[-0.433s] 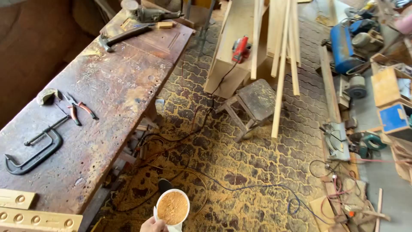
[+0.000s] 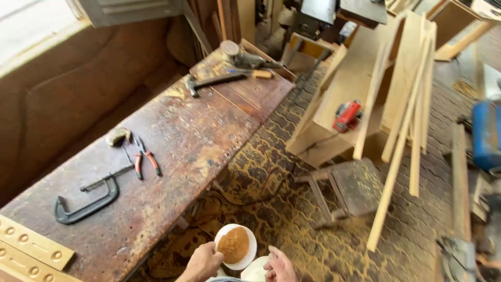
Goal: The person fits a sanding disc onto an angle grinder and sands the surfaces of wooden slats with drilled holes on a workbench, sanding one slat at a time and moving finished slats aside. At the end they pick up a bowl of sawdust from the bench.
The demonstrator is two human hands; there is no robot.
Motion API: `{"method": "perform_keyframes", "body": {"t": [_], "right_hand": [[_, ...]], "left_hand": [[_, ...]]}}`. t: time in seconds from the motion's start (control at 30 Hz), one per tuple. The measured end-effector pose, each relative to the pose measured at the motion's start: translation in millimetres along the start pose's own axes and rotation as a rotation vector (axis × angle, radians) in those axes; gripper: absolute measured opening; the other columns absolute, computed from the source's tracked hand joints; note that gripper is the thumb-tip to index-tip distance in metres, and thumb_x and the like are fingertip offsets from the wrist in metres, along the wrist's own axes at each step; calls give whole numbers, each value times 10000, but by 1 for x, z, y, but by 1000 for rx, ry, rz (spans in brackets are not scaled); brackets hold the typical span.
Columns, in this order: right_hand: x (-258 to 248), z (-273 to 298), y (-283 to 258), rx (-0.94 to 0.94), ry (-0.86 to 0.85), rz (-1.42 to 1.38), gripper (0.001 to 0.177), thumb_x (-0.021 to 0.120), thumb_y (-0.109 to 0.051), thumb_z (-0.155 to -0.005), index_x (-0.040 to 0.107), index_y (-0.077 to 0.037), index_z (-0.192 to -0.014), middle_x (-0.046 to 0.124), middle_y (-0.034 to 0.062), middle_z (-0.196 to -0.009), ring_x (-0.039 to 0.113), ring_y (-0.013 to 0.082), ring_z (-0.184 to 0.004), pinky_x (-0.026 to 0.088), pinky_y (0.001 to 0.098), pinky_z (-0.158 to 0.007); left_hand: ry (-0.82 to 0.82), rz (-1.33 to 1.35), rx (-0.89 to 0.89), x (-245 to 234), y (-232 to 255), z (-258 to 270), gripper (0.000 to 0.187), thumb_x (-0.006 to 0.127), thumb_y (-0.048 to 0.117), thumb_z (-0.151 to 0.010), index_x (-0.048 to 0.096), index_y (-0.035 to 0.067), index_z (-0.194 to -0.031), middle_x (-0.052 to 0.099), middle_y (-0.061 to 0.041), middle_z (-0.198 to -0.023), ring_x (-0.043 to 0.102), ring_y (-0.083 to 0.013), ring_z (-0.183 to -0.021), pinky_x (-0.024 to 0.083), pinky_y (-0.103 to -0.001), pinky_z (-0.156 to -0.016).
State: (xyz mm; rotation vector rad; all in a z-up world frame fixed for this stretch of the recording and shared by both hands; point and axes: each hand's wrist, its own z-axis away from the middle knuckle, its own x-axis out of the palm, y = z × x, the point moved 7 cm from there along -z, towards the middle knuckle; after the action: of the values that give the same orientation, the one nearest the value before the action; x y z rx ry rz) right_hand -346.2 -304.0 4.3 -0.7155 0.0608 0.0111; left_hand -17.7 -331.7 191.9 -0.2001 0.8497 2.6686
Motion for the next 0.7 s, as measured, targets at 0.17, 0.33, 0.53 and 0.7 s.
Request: {"method": "perform_keyframes", "body": {"t": [0.17,0.33,0.53,0.7], "right_hand": [[93,28,-182,-171,-250,554,578,666,-243,-910,525,-89,-1450,763,170,-800,658,144,-622,518,291,-597],[121,-84,-190,-232,-464,553,454,614,-180,-908,633,-87,-1353,803,53,-854,710,139,-622,584,311,-569],[141,-193,-331,-1293,-549,1132,462,729,-80,-682,642,-82,-1136,708,102,-1031,739,177,-718,624,288,-645],[151,-353,-436,-555,-409,763,269,587,-37,-936,649,13,-1193,703,146,-864,673,203,-623,548,339,-513]], "left_hand": [[153,-51,160,-20,42,-21,367,620,264,-806,751,24,-1051,767,-189,-886,739,-295,-867,568,-426,-835],[175,295,28,-33,37,-40,385,691,352,-824,679,19,-1017,755,-168,-870,742,-316,-824,583,-439,-782],[550,395,-213,-30,14,-41,489,691,456,-829,663,-1,-1002,766,-148,-895,729,-301,-847,561,-428,-792],[738,559,-519,57,-133,-91,649,665,482,-847,598,53,-1330,654,-168,-1314,612,-313,-1244,484,-372,-1056]]}}
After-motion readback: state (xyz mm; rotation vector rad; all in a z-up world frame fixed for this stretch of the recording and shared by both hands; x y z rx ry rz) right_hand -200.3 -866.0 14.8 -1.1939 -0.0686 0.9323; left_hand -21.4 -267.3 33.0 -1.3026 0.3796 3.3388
